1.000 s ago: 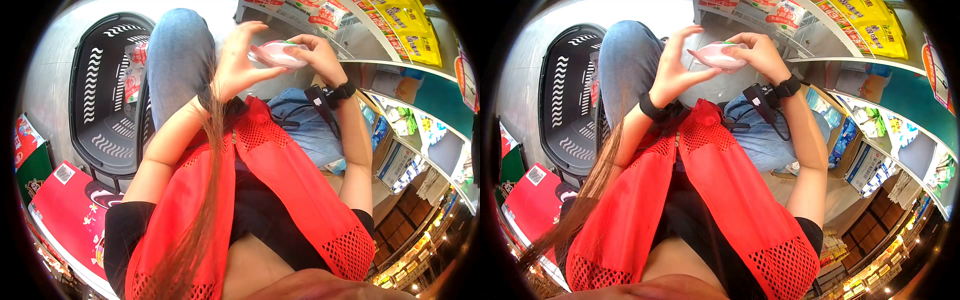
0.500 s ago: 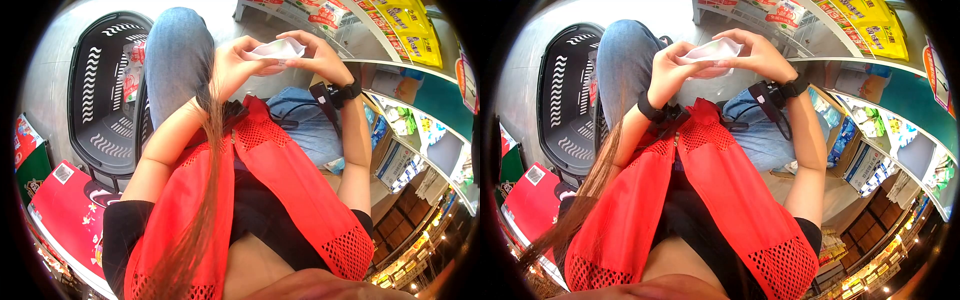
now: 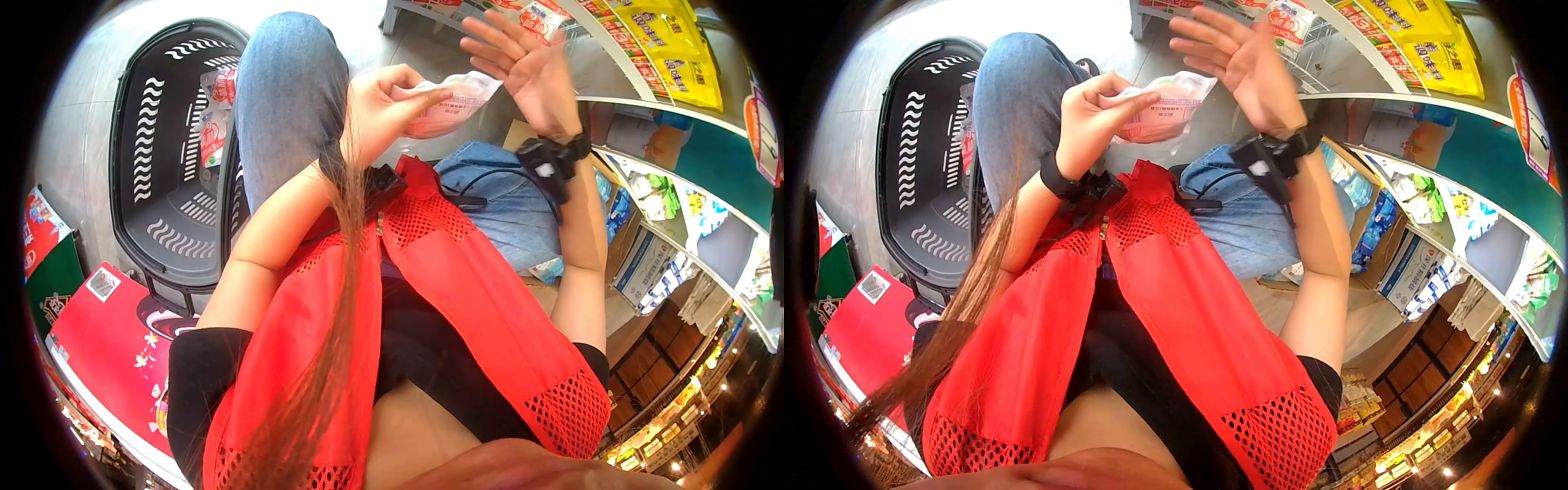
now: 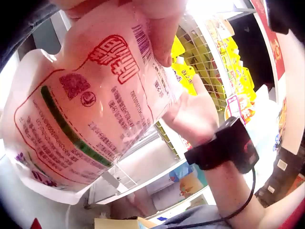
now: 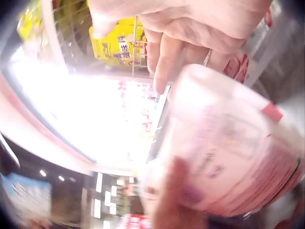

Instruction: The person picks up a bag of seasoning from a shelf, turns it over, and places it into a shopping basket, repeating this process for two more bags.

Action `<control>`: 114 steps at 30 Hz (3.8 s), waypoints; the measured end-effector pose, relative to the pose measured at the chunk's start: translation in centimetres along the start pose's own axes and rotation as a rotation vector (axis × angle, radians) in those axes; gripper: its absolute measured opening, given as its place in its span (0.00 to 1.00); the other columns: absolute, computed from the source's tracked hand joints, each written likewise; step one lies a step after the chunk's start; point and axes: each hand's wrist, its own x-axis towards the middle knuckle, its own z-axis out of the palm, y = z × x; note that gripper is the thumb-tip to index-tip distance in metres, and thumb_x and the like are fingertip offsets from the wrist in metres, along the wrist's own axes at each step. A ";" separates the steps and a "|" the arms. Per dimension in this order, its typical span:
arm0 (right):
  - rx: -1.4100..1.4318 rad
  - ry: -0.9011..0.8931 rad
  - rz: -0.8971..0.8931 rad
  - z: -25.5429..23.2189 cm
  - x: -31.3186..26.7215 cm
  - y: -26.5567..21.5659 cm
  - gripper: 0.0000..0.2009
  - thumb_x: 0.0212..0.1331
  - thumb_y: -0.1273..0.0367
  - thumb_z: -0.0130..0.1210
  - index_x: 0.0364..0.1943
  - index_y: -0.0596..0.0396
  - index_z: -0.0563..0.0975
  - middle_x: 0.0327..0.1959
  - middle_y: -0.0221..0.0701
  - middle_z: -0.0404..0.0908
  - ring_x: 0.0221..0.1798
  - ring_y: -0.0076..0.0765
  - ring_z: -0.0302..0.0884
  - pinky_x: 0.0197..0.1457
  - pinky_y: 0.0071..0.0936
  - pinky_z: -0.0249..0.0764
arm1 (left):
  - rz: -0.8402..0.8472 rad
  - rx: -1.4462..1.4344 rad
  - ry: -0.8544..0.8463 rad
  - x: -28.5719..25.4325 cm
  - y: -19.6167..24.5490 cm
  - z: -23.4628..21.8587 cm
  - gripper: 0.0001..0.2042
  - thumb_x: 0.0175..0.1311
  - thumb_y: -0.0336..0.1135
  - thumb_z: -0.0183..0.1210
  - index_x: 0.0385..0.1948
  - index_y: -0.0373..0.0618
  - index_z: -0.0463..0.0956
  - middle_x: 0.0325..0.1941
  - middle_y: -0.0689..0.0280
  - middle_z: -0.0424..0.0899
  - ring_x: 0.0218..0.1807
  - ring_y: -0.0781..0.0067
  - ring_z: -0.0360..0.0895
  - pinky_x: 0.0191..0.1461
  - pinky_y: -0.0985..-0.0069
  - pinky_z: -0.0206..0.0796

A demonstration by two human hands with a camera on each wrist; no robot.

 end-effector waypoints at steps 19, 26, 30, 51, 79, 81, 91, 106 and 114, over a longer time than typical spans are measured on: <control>-0.049 0.066 0.163 -2.2 0.4 -0.9 0.25 0.59 0.54 0.35 0.53 0.60 0.61 0.52 0.40 0.65 0.53 0.39 0.64 0.54 0.27 0.61 | 0.134 0.149 0.011 -0.2 -1.1 0.8 0.08 0.45 0.30 0.62 0.19 0.36 0.74 0.17 0.69 0.76 0.20 0.89 0.69 0.20 0.90 0.60; -1.195 0.399 0.168 -15.1 4.3 0.1 0.21 0.53 0.57 0.45 0.46 0.57 0.70 0.42 0.30 0.73 0.45 0.24 0.69 0.46 0.18 0.63 | 0.112 0.151 -0.017 -0.5 -0.8 0.8 0.08 0.45 0.30 0.62 0.19 0.36 0.74 0.16 0.68 0.76 0.21 0.88 0.70 0.21 0.90 0.61; -1.507 0.433 0.197 -24.6 7.2 1.3 0.23 0.48 0.55 0.46 0.44 0.58 0.71 0.42 0.40 0.73 0.46 0.38 0.69 0.48 0.26 0.63 | 0.155 0.115 0.003 -0.5 -0.7 0.8 0.08 0.44 0.30 0.62 0.17 0.36 0.73 0.16 0.68 0.75 0.20 0.88 0.69 0.21 0.89 0.60; -0.572 0.917 0.625 -37.3 9.7 4.7 0.17 0.49 0.63 0.45 0.37 0.63 0.69 0.33 0.43 0.73 0.31 0.39 0.72 0.34 0.31 0.69 | 0.200 0.210 0.073 0.3 -0.9 0.1 0.09 0.42 0.32 0.63 0.16 0.38 0.72 0.14 0.62 0.74 0.15 0.80 0.69 0.19 0.84 0.58; -0.552 0.919 0.586 -36.1 8.3 3.5 0.15 0.50 0.62 0.46 0.34 0.61 0.69 0.28 0.39 0.72 0.27 0.35 0.70 0.30 0.28 0.67 | 0.056 0.197 0.057 0.1 -1.1 0.1 0.09 0.43 0.32 0.62 0.17 0.37 0.73 0.16 0.62 0.76 0.19 0.85 0.70 0.22 0.85 0.60; -0.546 0.918 0.587 -36.0 8.0 3.4 0.15 0.51 0.62 0.46 0.33 0.61 0.69 0.27 0.39 0.72 0.27 0.35 0.70 0.29 0.28 0.67 | 0.047 0.172 0.048 0.1 -1.1 0.1 0.08 0.44 0.31 0.61 0.18 0.36 0.73 0.16 0.63 0.76 0.20 0.85 0.70 0.23 0.85 0.61; -0.561 0.912 0.577 -36.6 8.2 2.6 0.14 0.51 0.62 0.46 0.32 0.61 0.69 0.26 0.38 0.72 0.25 0.34 0.70 0.28 0.27 0.67 | 0.017 0.147 0.026 0.0 -1.7 0.4 0.08 0.45 0.30 0.61 0.18 0.36 0.73 0.18 0.64 0.77 0.22 0.87 0.70 0.24 0.86 0.61; -0.585 0.897 0.584 -37.5 10.1 2.4 0.13 0.52 0.61 0.46 0.30 0.60 0.69 0.23 0.36 0.71 0.23 0.32 0.69 0.26 0.26 0.66 | -0.031 0.160 0.027 0.1 -1.5 0.3 0.10 0.44 0.33 0.62 0.18 0.36 0.73 0.17 0.64 0.76 0.21 0.87 0.69 0.23 0.86 0.61; -0.587 0.893 0.589 -37.1 10.3 2.5 0.13 0.52 0.61 0.47 0.29 0.59 0.69 0.22 0.35 0.71 0.21 0.30 0.68 0.24 0.25 0.65 | -0.011 0.160 0.013 0.2 -1.6 0.3 0.09 0.45 0.33 0.61 0.19 0.36 0.73 0.16 0.64 0.76 0.21 0.87 0.68 0.23 0.87 0.60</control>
